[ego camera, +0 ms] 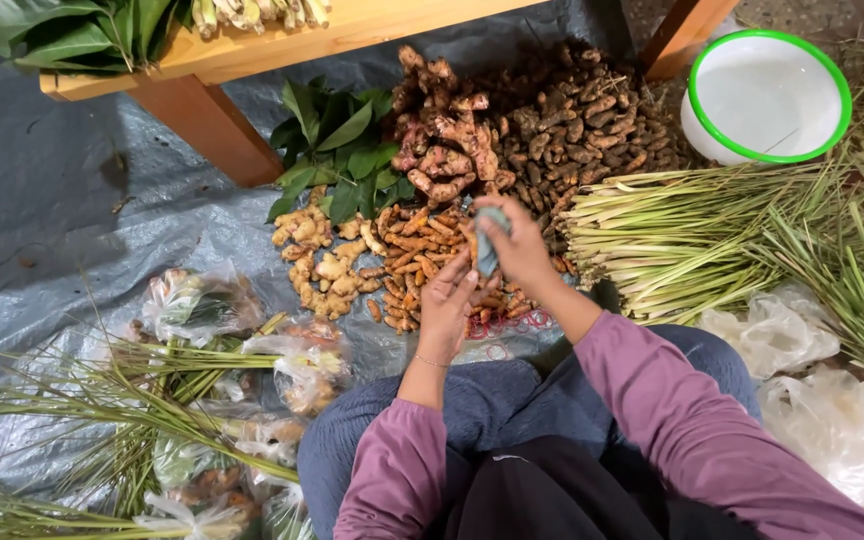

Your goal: The person is scraping the outer skin off turmeric roots using a small handheld tool while sitting on a tarp.

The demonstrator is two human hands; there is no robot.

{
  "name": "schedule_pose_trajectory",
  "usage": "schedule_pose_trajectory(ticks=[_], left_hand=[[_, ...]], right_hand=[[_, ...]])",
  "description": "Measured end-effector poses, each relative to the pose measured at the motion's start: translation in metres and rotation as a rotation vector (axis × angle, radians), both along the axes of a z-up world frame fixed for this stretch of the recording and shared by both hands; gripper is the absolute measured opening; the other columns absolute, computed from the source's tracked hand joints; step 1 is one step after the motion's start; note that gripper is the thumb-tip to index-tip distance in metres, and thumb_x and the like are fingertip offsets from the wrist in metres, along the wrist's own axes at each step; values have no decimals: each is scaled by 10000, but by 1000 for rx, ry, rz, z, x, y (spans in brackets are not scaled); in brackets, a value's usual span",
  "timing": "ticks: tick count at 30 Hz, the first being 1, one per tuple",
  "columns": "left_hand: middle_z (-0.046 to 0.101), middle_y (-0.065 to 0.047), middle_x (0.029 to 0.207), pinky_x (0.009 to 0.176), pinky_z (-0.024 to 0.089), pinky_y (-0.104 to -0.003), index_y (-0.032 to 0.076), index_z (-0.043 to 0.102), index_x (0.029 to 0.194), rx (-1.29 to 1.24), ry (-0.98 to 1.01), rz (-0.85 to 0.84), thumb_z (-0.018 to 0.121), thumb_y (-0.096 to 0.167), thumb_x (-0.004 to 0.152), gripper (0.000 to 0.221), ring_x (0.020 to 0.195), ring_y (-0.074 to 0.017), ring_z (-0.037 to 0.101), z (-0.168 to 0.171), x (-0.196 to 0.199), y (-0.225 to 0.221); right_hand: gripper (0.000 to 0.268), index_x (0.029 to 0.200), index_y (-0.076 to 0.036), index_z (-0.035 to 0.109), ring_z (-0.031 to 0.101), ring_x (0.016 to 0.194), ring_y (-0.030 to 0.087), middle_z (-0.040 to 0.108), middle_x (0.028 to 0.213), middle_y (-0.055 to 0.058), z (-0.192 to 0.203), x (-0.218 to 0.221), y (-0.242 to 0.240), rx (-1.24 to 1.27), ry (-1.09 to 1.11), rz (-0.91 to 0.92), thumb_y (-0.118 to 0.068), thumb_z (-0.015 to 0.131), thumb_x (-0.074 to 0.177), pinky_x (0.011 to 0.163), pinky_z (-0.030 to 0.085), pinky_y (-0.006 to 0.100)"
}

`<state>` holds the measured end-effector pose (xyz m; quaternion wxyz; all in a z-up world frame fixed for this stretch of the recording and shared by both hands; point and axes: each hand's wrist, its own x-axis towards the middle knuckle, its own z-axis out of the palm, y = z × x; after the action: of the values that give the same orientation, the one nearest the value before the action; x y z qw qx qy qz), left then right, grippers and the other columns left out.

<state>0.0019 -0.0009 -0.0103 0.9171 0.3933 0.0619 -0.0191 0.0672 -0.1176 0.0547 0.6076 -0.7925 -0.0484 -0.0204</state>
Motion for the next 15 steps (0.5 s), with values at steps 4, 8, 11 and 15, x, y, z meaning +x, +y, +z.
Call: schedule_pose_trajectory(ticks=[4,8,11,15], left_hand=[[634,-298,1253,904,606,-520,-70,549,1366,-105,-2,-1,598,-70,947,422,1059,-450,673,-5,4,6],[695,-120,1117,797,643,-317,-27,627,1278,19,55,114,661,-97,880,405,962,-198,699,-15,9,6],[707,-96,1070,782,623,-282,1,679,1207,124,32,129,657,-138,852,381,942,-139,670,-20,6,6],[723,-101,1035,760,617,-286,-14,678,1201,115,-4,89,668,-89,881,329,908,-128,679,2,2,2]], right_hand=[[259,1296,-141,628,584,881,152,646,990,41,41,-5,4,284,220,-103,-190,511,1071,812,522,332],[352,1342,-112,597,588,1175,403,621,1231,200,21,-14,5,123,107,245,-108,589,990,987,478,546],[379,1338,-98,618,606,1188,383,648,1243,158,-18,-13,7,-59,-114,324,-63,655,962,997,477,512],[286,1304,-104,626,664,1095,340,698,1131,125,-24,-9,3,-62,-107,225,-74,586,1022,939,515,475]])
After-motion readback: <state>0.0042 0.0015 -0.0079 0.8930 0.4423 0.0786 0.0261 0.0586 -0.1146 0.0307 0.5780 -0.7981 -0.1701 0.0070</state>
